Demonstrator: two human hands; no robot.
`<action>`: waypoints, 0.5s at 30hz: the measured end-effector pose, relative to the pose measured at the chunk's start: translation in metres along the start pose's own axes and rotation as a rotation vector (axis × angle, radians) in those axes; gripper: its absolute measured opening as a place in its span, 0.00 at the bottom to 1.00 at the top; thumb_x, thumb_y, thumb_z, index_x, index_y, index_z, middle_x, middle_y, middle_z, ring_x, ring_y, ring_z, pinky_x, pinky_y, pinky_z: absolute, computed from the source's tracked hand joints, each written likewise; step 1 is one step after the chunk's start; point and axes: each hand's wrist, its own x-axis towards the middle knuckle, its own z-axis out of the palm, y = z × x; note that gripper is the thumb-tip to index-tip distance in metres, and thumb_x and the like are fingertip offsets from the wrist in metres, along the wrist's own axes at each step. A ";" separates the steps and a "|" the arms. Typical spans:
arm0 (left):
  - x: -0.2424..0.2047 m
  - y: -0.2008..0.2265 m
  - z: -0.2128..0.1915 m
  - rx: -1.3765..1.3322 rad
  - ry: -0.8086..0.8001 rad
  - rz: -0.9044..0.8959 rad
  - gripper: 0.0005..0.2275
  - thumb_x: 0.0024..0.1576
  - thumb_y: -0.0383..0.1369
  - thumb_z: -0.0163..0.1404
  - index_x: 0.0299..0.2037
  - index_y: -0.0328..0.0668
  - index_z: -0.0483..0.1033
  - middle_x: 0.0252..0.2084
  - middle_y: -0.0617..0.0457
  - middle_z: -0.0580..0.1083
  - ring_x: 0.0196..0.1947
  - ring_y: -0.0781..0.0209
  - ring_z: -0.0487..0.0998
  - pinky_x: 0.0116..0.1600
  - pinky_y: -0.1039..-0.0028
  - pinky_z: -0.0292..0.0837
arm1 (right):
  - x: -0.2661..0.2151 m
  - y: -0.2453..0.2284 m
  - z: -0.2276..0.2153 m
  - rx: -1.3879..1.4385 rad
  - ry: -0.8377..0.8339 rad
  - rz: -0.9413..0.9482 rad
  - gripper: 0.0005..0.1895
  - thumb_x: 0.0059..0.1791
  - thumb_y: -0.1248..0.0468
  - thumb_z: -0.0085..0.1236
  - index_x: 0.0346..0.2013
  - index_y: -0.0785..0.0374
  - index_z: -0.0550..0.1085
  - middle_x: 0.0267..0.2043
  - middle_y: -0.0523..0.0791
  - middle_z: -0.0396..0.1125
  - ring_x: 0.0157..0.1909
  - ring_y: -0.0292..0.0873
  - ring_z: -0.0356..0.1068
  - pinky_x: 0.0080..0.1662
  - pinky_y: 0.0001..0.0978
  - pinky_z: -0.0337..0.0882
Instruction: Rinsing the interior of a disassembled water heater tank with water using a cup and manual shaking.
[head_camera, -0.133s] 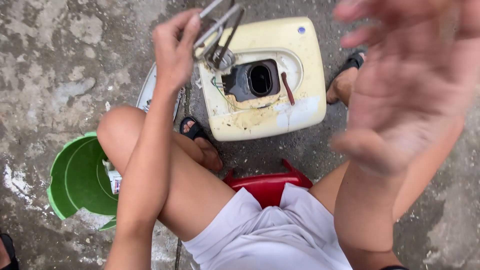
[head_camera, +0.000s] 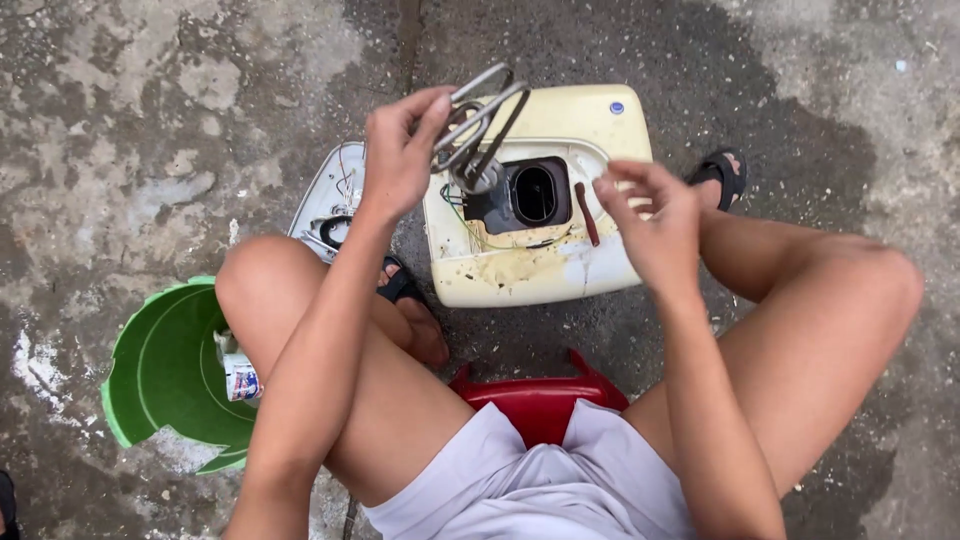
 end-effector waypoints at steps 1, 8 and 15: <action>-0.001 0.002 0.007 -0.016 -0.010 -0.038 0.20 0.66 0.44 0.42 0.53 0.36 0.80 0.44 0.51 0.82 0.38 0.64 0.80 0.39 0.74 0.73 | -0.004 0.041 0.006 -0.260 0.078 0.285 0.18 0.54 0.55 0.60 0.51 0.65 0.78 0.47 0.48 0.76 0.43 0.41 0.73 0.42 0.34 0.73; -0.013 -0.028 0.023 -0.042 0.018 -0.220 0.10 0.67 0.32 0.47 0.50 0.44 0.82 0.31 0.49 0.82 0.32 0.63 0.83 0.43 0.69 0.78 | -0.025 -0.002 0.001 -0.439 0.353 0.160 0.11 0.52 0.72 0.62 0.49 0.70 0.79 0.43 0.52 0.68 0.44 0.49 0.62 0.47 0.39 0.63; -0.017 -0.042 0.028 0.077 -0.014 -0.150 0.24 0.63 0.50 0.41 0.50 0.39 0.82 0.46 0.56 0.83 0.46 0.65 0.81 0.53 0.70 0.68 | -0.008 -0.085 -0.040 -0.228 0.464 -0.442 0.03 0.65 0.75 0.48 0.50 0.72 0.70 0.51 0.57 0.67 0.55 0.54 0.67 0.59 0.44 0.68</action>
